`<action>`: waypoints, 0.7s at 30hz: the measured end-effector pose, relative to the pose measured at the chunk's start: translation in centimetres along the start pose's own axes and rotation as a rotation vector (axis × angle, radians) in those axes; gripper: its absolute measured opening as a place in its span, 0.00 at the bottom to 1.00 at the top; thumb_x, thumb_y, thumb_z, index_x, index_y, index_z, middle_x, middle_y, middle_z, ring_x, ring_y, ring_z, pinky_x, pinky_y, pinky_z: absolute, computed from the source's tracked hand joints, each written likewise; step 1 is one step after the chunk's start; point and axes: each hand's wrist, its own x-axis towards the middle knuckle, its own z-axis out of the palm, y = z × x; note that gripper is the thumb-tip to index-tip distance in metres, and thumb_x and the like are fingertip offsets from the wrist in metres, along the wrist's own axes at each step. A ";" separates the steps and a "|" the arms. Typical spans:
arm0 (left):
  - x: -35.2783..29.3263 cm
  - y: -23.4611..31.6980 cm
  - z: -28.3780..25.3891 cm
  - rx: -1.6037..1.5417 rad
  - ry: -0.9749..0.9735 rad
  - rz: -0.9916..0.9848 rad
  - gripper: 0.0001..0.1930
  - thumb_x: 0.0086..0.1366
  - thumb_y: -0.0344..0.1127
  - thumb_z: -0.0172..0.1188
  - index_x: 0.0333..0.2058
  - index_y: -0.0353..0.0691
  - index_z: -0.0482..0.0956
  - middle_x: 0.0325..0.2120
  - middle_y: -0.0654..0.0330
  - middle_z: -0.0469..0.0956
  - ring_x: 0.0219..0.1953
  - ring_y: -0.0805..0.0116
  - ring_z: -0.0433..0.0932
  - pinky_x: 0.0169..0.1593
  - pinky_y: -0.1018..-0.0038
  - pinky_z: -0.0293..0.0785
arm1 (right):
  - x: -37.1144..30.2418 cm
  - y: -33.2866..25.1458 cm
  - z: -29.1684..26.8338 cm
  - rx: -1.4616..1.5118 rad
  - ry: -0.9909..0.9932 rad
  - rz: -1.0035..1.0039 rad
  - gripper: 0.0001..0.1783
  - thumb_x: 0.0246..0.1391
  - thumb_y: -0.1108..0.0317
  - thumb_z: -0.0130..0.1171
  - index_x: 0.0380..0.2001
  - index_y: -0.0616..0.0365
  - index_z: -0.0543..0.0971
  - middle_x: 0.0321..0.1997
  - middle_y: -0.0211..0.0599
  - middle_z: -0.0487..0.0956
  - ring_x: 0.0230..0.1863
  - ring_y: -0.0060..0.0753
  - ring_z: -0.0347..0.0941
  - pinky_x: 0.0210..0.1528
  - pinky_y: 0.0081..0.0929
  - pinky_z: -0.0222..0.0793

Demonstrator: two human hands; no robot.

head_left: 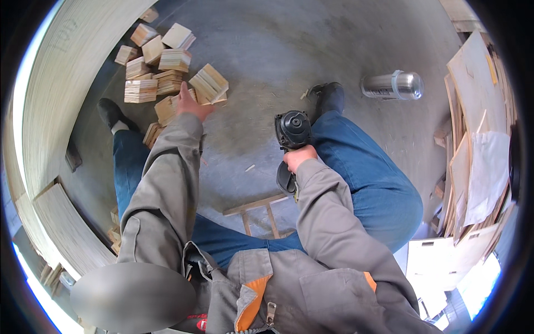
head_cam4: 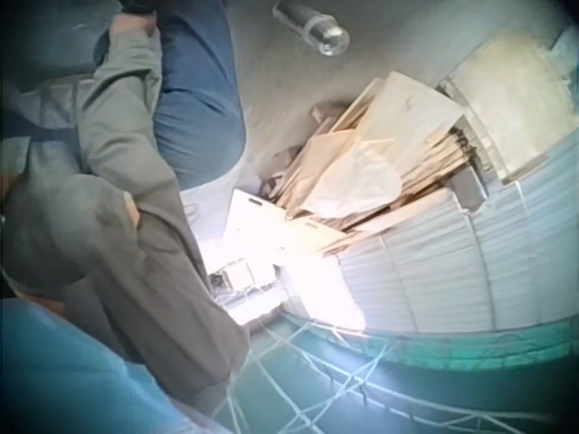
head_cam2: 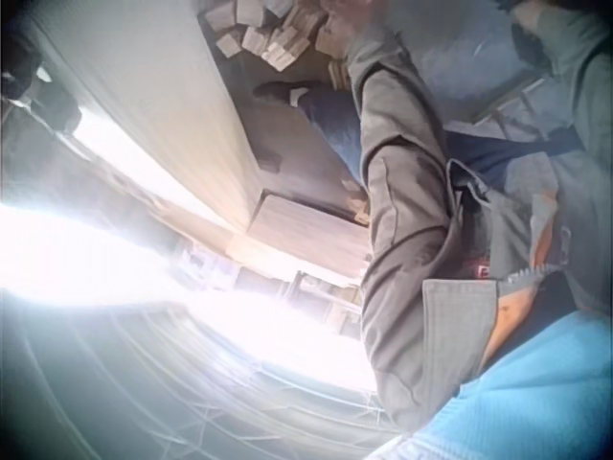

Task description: The person sits on the floor and repeatedly picks up small wooden blocks, uses a nail gun to fasten them together, and places the assembled pieces into a growing pile. The process is repeated continuously with new blocks from a nearby stack.

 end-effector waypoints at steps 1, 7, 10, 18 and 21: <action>0.5 -0.1 0.2 -0.019 0.006 0.043 0.66 0.37 0.40 0.81 0.70 0.34 0.46 0.65 0.42 0.60 0.67 0.48 0.61 0.68 0.64 0.62 | -0.3 -0.2 -0.2 0.000 0.003 0.015 0.11 0.44 0.67 0.66 0.22 0.66 0.81 0.20 0.44 0.82 0.19 0.36 0.78 0.26 0.33 0.74; 1.5 1.4 0.4 -0.045 0.013 0.186 0.54 0.38 0.39 0.79 0.63 0.33 0.57 0.58 0.44 0.66 0.63 0.48 0.65 0.65 0.62 0.65 | -1.0 -0.7 -0.6 -0.049 0.072 0.011 0.17 0.41 0.63 0.67 0.32 0.65 0.83 0.33 0.50 0.84 0.36 0.46 0.83 0.42 0.35 0.77; 0.4 3.3 -0.1 -0.007 0.079 0.182 0.48 0.41 0.41 0.75 0.60 0.34 0.60 0.55 0.44 0.67 0.61 0.49 0.66 0.64 0.61 0.65 | -2.0 -1.7 -1.1 -0.027 0.099 0.039 0.21 0.39 0.62 0.68 0.38 0.63 0.84 0.42 0.51 0.84 0.47 0.51 0.81 0.50 0.35 0.75; -6.5 3.7 1.1 0.032 -0.004 0.426 0.44 0.43 0.40 0.70 0.60 0.34 0.62 0.55 0.41 0.68 0.59 0.42 0.67 0.63 0.58 0.67 | -2.9 -3.1 -2.1 0.000 0.040 0.086 0.22 0.39 0.63 0.69 0.40 0.63 0.84 0.44 0.53 0.83 0.49 0.51 0.80 0.52 0.35 0.75; -9.4 3.5 2.9 0.055 -0.107 0.423 0.44 0.42 0.39 0.70 0.60 0.34 0.63 0.54 0.41 0.68 0.58 0.41 0.67 0.62 0.56 0.67 | -2.7 -3.1 -2.4 0.025 -0.007 0.124 0.21 0.40 0.64 0.69 0.40 0.62 0.83 0.44 0.53 0.83 0.49 0.50 0.79 0.52 0.36 0.74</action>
